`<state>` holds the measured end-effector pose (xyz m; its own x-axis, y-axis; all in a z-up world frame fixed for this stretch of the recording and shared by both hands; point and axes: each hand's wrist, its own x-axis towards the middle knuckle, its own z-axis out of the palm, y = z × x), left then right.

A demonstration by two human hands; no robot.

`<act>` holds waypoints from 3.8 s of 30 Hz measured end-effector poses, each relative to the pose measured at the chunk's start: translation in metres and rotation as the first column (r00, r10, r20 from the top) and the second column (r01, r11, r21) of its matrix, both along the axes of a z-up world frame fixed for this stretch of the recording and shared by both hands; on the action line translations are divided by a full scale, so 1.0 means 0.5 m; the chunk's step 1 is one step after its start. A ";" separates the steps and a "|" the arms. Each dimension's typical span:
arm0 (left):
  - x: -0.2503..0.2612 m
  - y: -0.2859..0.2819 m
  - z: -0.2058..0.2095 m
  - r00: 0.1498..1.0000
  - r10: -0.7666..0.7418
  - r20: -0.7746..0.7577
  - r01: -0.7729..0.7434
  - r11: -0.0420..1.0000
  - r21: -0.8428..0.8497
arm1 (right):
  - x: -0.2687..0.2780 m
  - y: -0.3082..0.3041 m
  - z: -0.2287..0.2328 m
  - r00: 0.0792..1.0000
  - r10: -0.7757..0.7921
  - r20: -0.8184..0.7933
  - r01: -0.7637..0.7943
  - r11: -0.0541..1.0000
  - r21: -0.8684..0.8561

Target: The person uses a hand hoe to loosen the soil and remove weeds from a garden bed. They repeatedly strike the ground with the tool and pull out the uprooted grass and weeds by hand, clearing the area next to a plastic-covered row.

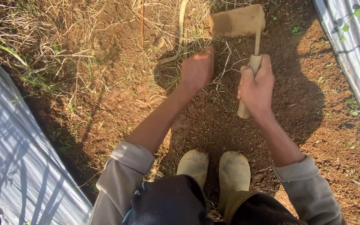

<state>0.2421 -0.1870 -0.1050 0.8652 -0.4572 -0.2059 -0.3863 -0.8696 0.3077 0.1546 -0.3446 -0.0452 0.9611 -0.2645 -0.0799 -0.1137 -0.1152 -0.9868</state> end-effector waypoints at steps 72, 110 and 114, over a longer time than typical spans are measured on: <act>-0.138 0.084 -0.071 0.902 -0.327 0.281 0.375 0.917 -0.134 | -0.090 0.034 0.021 0.967 0.070 -0.245 -0.046 0.994 0.102; -0.002 -0.067 -0.085 0.981 -0.167 0.101 0.149 0.975 0.163 | -0.145 -0.091 0.049 0.937 -0.310 -0.162 0.305 0.951 -0.057; 0.007 -0.066 -0.087 0.977 -0.207 -0.058 0.211 0.973 0.089 | -0.137 -0.087 0.060 0.940 -0.298 -0.167 0.293 0.955 -0.053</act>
